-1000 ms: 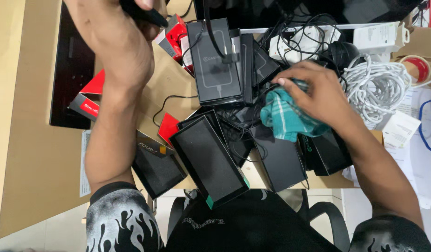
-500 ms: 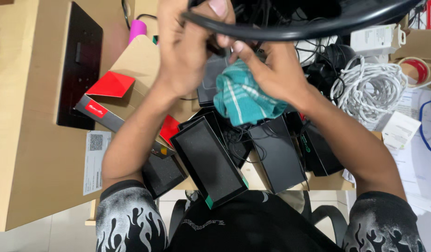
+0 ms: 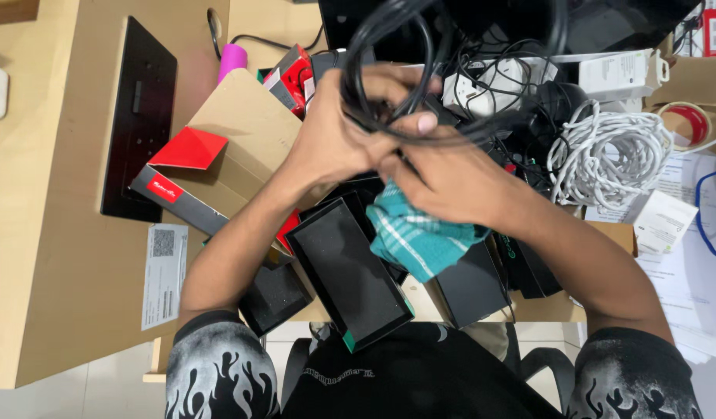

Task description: The person wipes cables, power adapters, and a small white electronic device with a cloth before placing them into a desk drawer.

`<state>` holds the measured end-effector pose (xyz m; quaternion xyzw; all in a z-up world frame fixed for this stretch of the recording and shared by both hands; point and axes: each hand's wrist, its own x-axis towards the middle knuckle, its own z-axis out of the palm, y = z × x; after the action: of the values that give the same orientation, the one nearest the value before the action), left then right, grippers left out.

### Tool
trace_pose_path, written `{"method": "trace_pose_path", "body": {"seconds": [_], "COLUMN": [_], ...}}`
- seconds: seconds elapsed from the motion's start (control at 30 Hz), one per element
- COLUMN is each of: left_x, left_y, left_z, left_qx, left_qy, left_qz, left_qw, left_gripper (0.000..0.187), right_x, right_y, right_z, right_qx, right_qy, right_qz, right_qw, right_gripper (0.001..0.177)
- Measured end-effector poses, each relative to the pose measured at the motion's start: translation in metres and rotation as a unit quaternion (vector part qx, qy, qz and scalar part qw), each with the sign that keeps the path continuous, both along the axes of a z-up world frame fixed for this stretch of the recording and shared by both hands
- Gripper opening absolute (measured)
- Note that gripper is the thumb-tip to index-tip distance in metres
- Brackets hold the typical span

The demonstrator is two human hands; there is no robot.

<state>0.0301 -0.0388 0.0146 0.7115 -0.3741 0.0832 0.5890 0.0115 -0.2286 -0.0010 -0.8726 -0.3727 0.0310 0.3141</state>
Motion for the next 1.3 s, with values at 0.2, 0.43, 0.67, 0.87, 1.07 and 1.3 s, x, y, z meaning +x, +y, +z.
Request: {"method": "trace_pose_path", "body": {"seconds": [0.2,0.43,0.67,0.87,1.07,1.3], "left_x": [0.0,0.021,-0.01,0.002,-0.007,-0.018], "left_y": [0.005,0.011,0.007,0.02,0.024,0.022], "left_z": [-0.005,-0.039,-0.075,-0.104,-0.066,-0.042], "left_qx": [0.001,-0.041,-0.088,-0.139,0.184,0.12], "left_qy": [-0.015,0.204,0.012,0.033,-0.031,-0.038], "left_qz": [0.106,0.162,0.039,-0.038,0.199,0.154], "left_qw": [0.994,0.964,0.995,0.989,0.962,0.98], "left_gripper": [0.022,0.024,0.045,0.038,0.042,0.049], "right_x": [-0.001,0.009,-0.013,0.045,0.044,0.007], "right_y": [-0.011,-0.054,0.019,-0.012,-0.024,0.02], "right_z": [0.005,0.026,0.052,0.008,0.023,0.009], "right_qx": [0.185,0.244,0.021,0.152,0.131,0.122], "right_qy": [-0.12,-0.23,-0.463,-0.427,-0.413,-0.424], "right_qz": [0.023,-0.109,-0.02,-0.074,-0.088,0.017], "right_qw": [0.975,0.936,0.886,0.888,0.897,0.898], "right_gripper": [0.045,0.045,0.063,0.03,0.032,0.034]}}
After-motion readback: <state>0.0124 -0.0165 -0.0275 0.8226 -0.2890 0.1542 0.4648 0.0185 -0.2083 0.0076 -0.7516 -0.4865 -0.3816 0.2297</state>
